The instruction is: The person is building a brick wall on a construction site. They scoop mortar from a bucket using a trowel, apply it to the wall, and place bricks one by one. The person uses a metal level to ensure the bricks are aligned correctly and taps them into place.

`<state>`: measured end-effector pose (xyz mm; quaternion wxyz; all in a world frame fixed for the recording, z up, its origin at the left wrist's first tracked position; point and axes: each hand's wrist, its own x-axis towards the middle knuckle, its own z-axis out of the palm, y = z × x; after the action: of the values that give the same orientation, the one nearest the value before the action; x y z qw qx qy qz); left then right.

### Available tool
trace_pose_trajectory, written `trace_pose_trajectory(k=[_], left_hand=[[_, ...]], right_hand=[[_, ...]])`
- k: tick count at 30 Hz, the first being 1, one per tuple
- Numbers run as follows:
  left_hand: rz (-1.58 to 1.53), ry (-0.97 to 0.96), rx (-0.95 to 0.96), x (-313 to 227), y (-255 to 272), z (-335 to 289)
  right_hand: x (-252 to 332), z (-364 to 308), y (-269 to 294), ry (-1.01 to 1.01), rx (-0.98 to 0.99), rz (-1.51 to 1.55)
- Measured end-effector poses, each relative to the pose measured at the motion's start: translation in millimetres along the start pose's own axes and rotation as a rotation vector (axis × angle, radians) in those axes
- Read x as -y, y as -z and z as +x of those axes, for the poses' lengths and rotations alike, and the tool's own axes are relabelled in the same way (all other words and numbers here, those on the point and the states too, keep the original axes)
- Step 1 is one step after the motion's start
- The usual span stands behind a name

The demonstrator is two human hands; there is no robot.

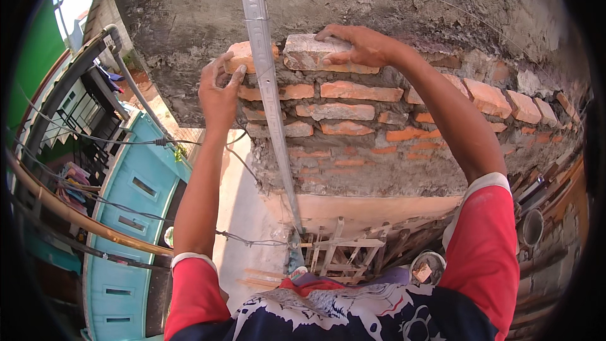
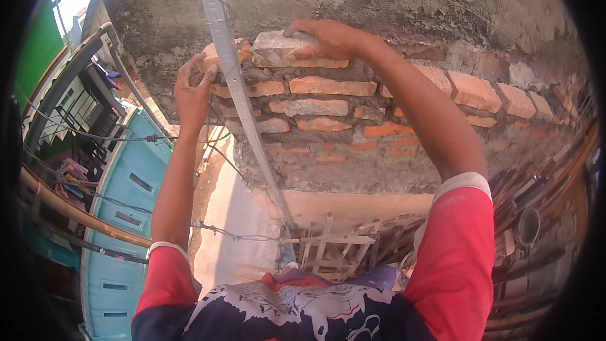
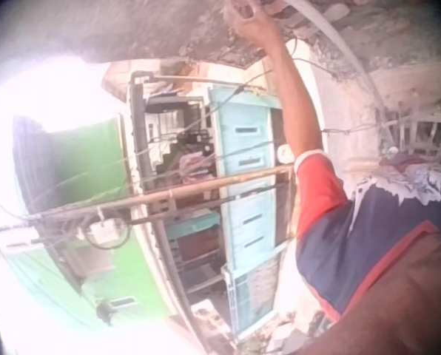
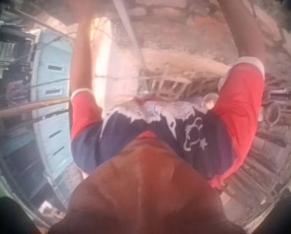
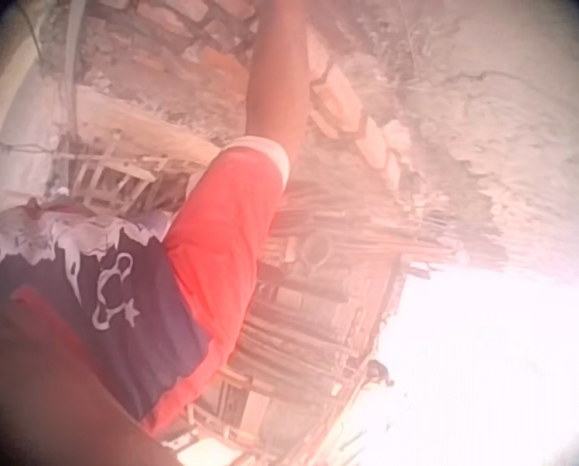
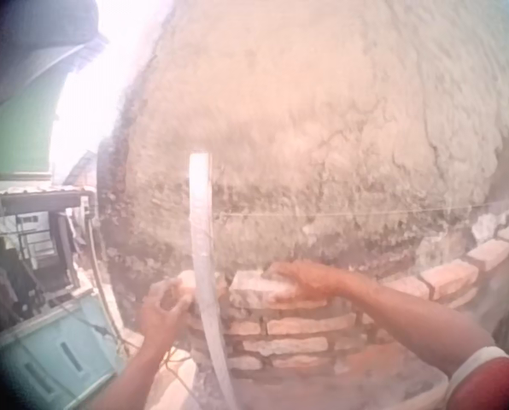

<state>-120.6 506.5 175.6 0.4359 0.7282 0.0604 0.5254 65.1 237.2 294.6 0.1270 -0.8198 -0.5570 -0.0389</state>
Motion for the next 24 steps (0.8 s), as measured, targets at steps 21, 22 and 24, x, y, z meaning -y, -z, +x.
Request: trace_pose_trajectory(k=[21, 22, 24], left_hand=[[0.094, -0.082, -0.035, -6.4, 1.3, -1.2], [0.1, -0.07, -0.035, -5.5, 0.9, -1.2], [0.112, -0.052, -0.041, -3.8, 0.9, -1.3]], right_hand=[[11.1, 2.7, 11.3, -0.077, 0.105, 0.052], [11.9, 2.7, 11.0, -0.083, 0.113, 0.056], [13.6, 5.2, 11.3, -0.089, 0.126, 0.058]])
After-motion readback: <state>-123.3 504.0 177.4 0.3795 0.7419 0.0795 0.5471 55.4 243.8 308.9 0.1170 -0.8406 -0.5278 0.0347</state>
